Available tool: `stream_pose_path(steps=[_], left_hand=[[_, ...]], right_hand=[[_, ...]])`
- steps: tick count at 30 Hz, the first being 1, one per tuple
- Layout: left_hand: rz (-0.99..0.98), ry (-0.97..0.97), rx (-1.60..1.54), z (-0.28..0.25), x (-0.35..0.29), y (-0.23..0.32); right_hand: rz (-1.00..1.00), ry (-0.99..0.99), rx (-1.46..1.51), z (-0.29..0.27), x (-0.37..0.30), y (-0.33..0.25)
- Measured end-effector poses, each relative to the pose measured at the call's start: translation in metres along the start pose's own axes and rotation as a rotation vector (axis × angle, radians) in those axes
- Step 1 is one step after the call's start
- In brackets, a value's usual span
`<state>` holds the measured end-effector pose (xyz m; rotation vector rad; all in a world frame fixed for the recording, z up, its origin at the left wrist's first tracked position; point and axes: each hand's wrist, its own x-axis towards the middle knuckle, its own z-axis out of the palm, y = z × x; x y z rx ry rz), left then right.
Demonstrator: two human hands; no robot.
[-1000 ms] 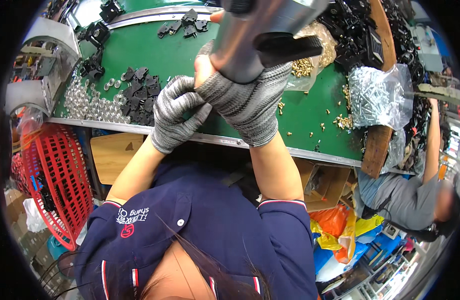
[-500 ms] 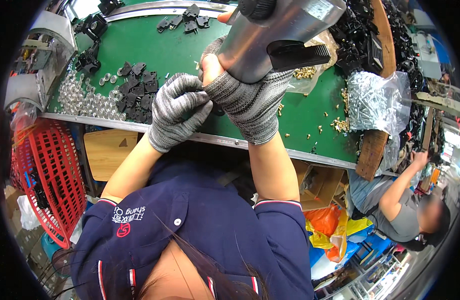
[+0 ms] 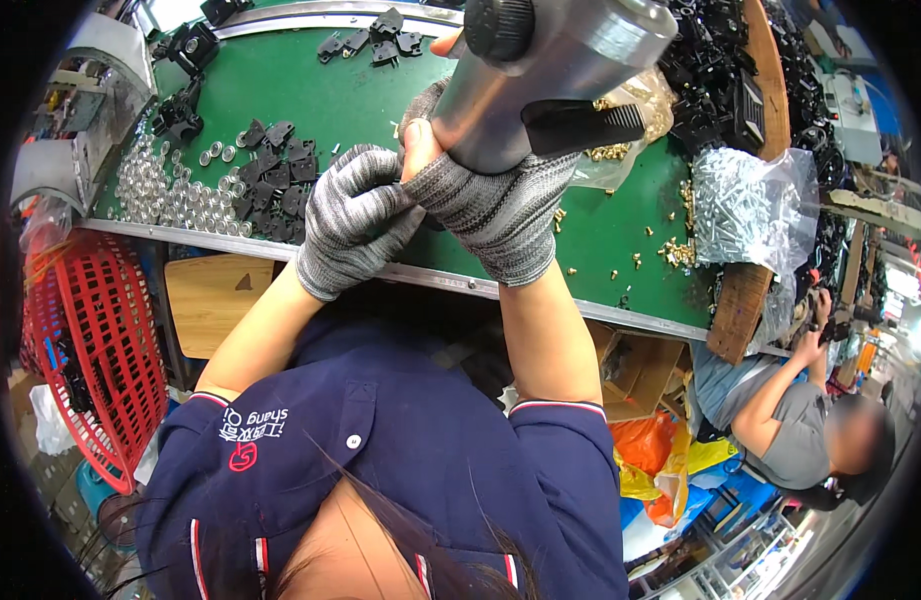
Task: The worker is assembling small components by inserting metal pins into black plastic parts and using a pneumatic tool to secure them.
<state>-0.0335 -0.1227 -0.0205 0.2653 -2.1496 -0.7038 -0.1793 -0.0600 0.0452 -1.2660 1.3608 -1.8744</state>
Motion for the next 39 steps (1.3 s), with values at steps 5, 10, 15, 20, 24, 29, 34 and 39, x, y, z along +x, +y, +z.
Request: stream_pose_path(steps=[5,10,15,20,24,29,34,39], left_hand=[[0.028,-0.004,0.012,0.000,-0.002,-0.001],[0.055,-0.012,-0.017,-0.003,-0.003,0.000],[-0.110,-0.024,-0.158,-0.010,-0.003,-0.002],[-0.576,0.267,-0.469,-0.046,-0.004,-0.008],[-0.681,0.390,-0.438,-0.073,-0.010,-0.021],[-0.593,0.504,-0.085,-0.124,-0.001,-0.059],[-0.512,0.237,0.679,-0.176,0.007,-0.140],[-0.514,0.084,1.107,-0.183,0.052,-0.172]], right_hand=[[0.040,0.040,-0.052,0.002,-0.005,0.004],[0.106,-0.019,0.044,-0.003,-0.003,0.000],[0.073,-0.009,0.198,-0.001,0.003,-0.013],[0.201,-0.274,-0.340,-0.020,-0.007,-0.008],[0.105,-0.509,-0.975,-0.004,-0.039,0.012],[-0.026,-0.141,-0.777,-0.048,0.019,0.003],[-0.026,0.198,-0.902,-0.206,0.180,0.020],[-0.215,0.411,-1.159,-0.191,0.205,0.017]])
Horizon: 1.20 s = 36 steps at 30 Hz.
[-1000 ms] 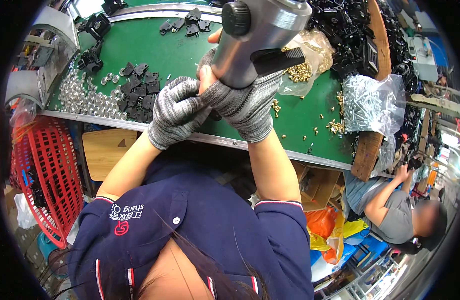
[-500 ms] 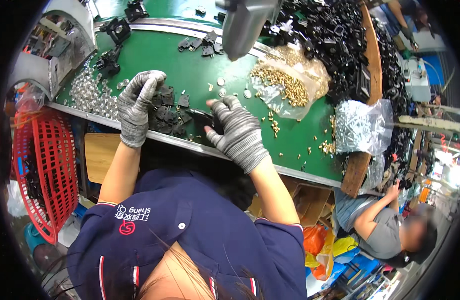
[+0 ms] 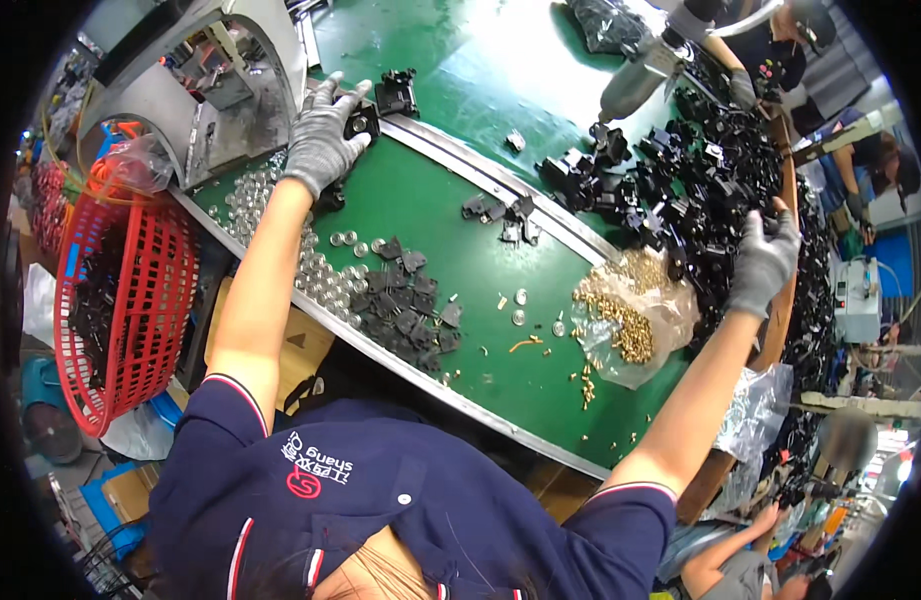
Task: The worker is assembling small components by inserting metal pins into black plastic parts and using a pneumatic tool to secure them.
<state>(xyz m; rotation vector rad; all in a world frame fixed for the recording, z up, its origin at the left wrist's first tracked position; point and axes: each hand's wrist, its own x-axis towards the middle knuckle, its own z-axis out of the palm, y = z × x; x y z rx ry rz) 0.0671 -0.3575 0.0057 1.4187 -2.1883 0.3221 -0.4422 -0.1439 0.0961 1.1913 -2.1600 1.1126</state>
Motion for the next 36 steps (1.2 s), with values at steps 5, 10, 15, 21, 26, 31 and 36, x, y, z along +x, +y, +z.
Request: stream_pose_path(steps=[5,10,15,21,26,31,36], left_hand=[[-0.089,-0.633,0.094,-0.003,0.050,-0.005],[-0.066,-0.565,-0.342,-0.003,0.047,-0.006],[0.012,-0.542,-1.262,-0.057,-0.032,0.083],[0.171,-0.480,-1.271,-0.088,-0.112,0.132],[0.162,-0.328,-1.321,-0.064,-0.158,0.165],[0.343,-0.408,-1.279,-0.047,-0.131,0.162],[0.413,-0.450,-0.944,-0.042,-0.127,0.146]], right_hand=[[-0.327,-0.502,0.548,-0.003,-0.153,-0.138],[0.012,-0.679,0.761,-0.003,-0.218,-0.176],[-0.226,-0.515,0.510,0.007,-0.211,-0.223],[0.327,-0.875,1.032,-0.002,-0.245,-0.189],[0.648,-0.607,1.352,0.001,-0.293,-0.164],[0.546,-0.669,1.312,-0.019,-0.275,-0.150],[0.188,-0.693,0.181,0.012,-0.251,-0.096]])
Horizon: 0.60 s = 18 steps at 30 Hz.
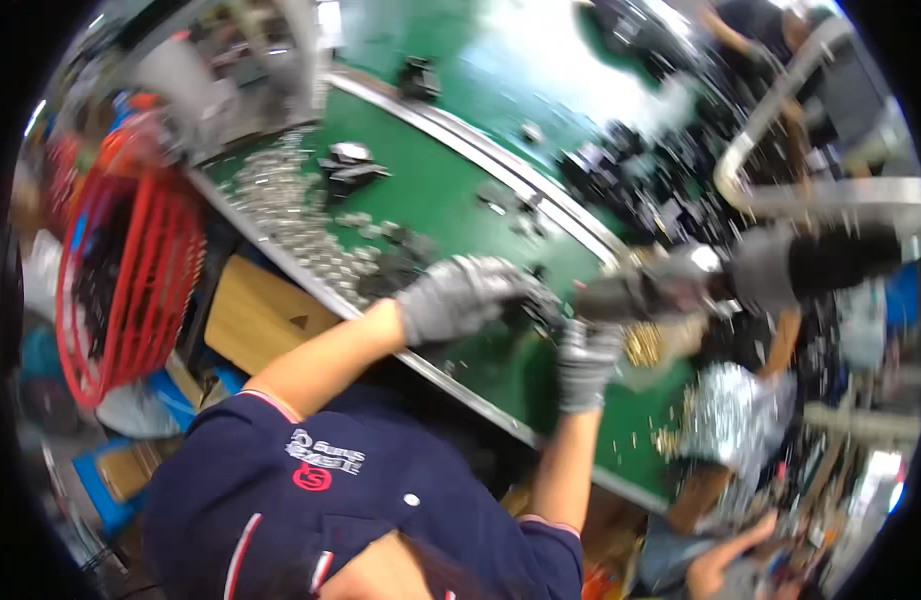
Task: The worker is assembling small components by inserting metal pins into black plastic parts and using a pneumatic tool to secure them.
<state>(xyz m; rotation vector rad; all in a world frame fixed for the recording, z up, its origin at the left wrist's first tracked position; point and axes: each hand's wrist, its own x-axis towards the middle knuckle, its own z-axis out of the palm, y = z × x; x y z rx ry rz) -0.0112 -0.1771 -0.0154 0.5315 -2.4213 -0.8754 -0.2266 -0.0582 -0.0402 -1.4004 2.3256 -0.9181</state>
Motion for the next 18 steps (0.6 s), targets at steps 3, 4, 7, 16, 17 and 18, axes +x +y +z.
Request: stream_pose_path(steps=[3,4,7,16,17,18], left_hand=[[0.097,0.066,-0.110,0.011,-0.004,-0.003],[0.163,0.120,-0.150,0.025,-0.002,-0.008],[0.257,0.161,-0.070,0.058,0.015,-0.017],[0.058,0.572,-0.110,0.023,-0.029,-0.011],[0.035,0.563,-0.117,0.020,-0.030,-0.011],[0.015,0.548,-0.130,0.017,-0.032,-0.010]], right_hand=[[-0.356,0.098,0.243,0.014,0.078,0.083],[-0.271,0.111,0.371,0.006,0.113,0.107],[-0.334,0.002,0.228,0.010,0.207,0.092],[-0.414,-0.371,-0.618,0.080,0.256,-0.077],[-0.413,-0.366,-0.431,0.086,0.269,-0.056],[-0.401,-0.356,-0.247,0.089,0.279,-0.033]])
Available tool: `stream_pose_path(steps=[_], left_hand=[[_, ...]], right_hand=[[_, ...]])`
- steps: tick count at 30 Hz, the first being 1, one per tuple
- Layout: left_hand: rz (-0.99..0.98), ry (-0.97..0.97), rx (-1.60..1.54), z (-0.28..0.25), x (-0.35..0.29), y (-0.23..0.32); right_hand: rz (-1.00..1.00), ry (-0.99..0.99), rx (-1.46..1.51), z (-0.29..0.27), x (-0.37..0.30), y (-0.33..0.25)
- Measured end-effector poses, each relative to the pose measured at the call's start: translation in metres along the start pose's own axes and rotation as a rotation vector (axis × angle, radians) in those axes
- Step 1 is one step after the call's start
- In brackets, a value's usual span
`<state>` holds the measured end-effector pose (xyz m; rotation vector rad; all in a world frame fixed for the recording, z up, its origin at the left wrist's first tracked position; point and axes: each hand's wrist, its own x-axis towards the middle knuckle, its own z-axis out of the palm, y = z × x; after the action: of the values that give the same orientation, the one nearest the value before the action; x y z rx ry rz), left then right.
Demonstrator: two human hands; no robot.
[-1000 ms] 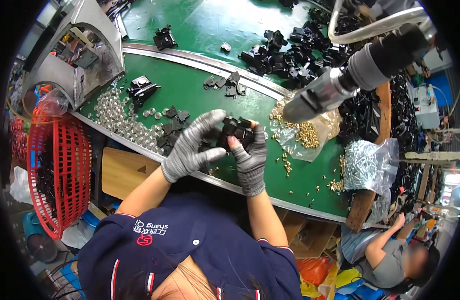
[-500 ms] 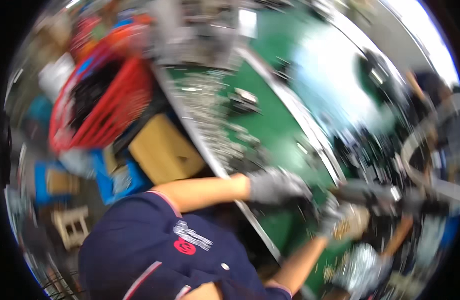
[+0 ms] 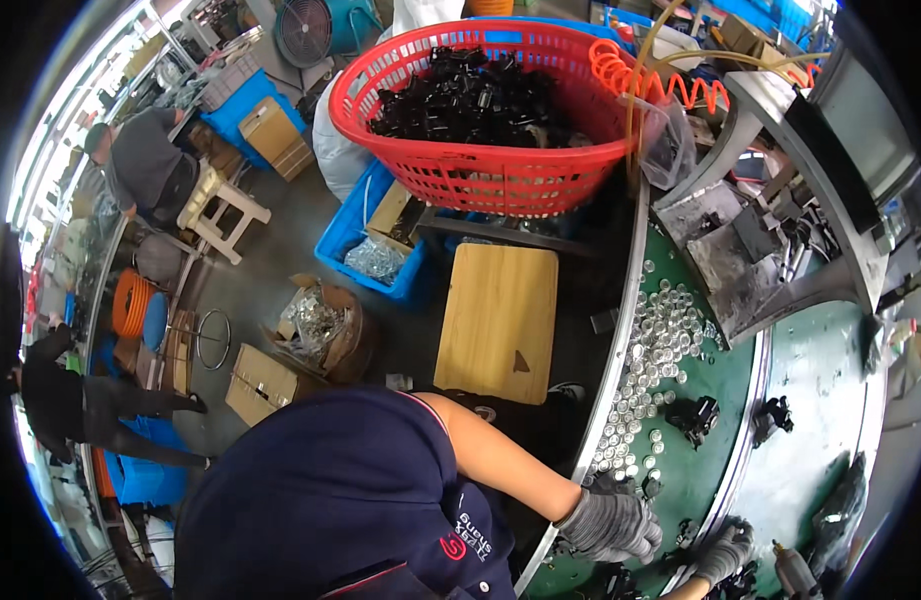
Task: The worker is assembling small components by inserting metal pins into black plastic parts and using a pneumatic tool to secure them.
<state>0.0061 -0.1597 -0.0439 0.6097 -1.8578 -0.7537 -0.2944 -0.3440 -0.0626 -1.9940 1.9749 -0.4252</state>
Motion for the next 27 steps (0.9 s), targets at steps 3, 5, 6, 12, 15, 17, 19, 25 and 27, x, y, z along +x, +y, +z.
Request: stream_pose_path(steps=[3,5,6,12,15,17,19,25,27], left_hand=[[0.010,0.018,-0.015,-0.003,0.001,0.000],[0.075,0.079,-0.025,-0.002,0.006,0.009],[0.010,0.094,0.017,-0.006,0.007,0.015],[-0.143,-0.181,-0.182,-0.046,0.017,0.047],[-0.118,-0.366,-0.175,-0.046,0.014,0.055],[-0.118,-0.461,-0.079,-0.032,0.006,0.055],[-0.076,-0.488,-0.110,-0.022,0.010,0.052],[-0.088,-0.323,-0.156,0.001,0.039,0.056],[0.024,-0.236,-0.020,0.015,0.048,0.055]], right_hand=[[-0.014,0.079,0.238,-0.004,-0.023,0.013],[-0.041,0.153,0.498,-0.017,-0.068,-0.004],[-0.048,0.215,0.682,-0.019,-0.095,-0.015],[0.045,-0.070,0.862,-0.047,-0.241,-0.160],[-0.061,0.101,0.617,-0.033,-0.276,-0.170],[0.024,0.172,0.551,-0.028,-0.297,-0.160],[0.161,0.192,0.724,-0.028,-0.316,-0.155],[0.397,0.512,0.529,-0.011,-0.330,-0.078],[0.455,0.508,0.451,-0.009,-0.326,-0.061]])
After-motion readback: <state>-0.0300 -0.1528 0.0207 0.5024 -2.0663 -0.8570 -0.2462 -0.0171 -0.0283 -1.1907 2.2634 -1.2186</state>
